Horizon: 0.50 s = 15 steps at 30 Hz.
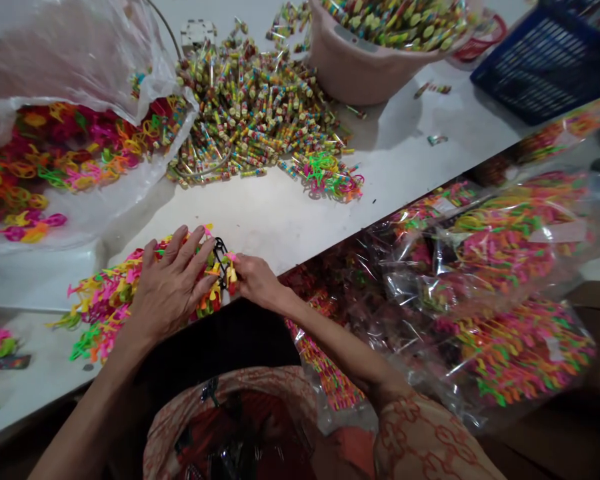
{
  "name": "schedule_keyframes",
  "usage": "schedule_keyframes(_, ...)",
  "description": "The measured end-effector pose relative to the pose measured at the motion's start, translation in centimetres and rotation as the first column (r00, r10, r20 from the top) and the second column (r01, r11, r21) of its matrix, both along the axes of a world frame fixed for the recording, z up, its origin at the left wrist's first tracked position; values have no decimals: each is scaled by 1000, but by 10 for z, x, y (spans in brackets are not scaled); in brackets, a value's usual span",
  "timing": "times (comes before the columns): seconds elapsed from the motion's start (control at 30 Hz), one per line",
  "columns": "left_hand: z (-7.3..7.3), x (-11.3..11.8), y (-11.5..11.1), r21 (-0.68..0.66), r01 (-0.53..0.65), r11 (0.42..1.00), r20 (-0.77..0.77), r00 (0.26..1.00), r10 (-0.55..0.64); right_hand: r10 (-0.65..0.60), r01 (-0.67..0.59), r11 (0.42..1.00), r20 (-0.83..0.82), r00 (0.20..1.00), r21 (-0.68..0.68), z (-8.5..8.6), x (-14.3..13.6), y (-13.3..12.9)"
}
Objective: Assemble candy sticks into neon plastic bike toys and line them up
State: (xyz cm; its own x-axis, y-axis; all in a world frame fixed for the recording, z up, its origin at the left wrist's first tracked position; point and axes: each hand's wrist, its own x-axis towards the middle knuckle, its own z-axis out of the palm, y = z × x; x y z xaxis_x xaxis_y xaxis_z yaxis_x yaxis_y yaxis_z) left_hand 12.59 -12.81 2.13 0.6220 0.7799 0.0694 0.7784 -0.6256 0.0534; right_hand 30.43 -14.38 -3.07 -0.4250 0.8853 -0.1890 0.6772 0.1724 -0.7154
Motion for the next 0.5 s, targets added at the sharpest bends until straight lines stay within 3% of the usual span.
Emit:
schedule_keyframes(0.17,3,-3,1,-16,-17,1000,-10,1000,17,39,-34,999,224,974,-27,15,-18,-8)
schedule_keyframes(0.3,10,-4,-4,-2,6,1000,54,999,-6,32,-32,999,10,999,-5,9,4,-5)
schedule_keyframes(0.33,10,-4,-5,26,15,1000,82,996,-17,-23,23,1000,-37,999,11,8,20,-1)
schedule_keyframes(0.4,4,-4,-5,81,30,996,126,991,-40,-248,248,966,-6,969,68,10,63,9)
schedule_keyframes(0.5,-8,-4,-2,88,95,992,145,984,-107,-651,594,756,226,724,275,24,133,28)
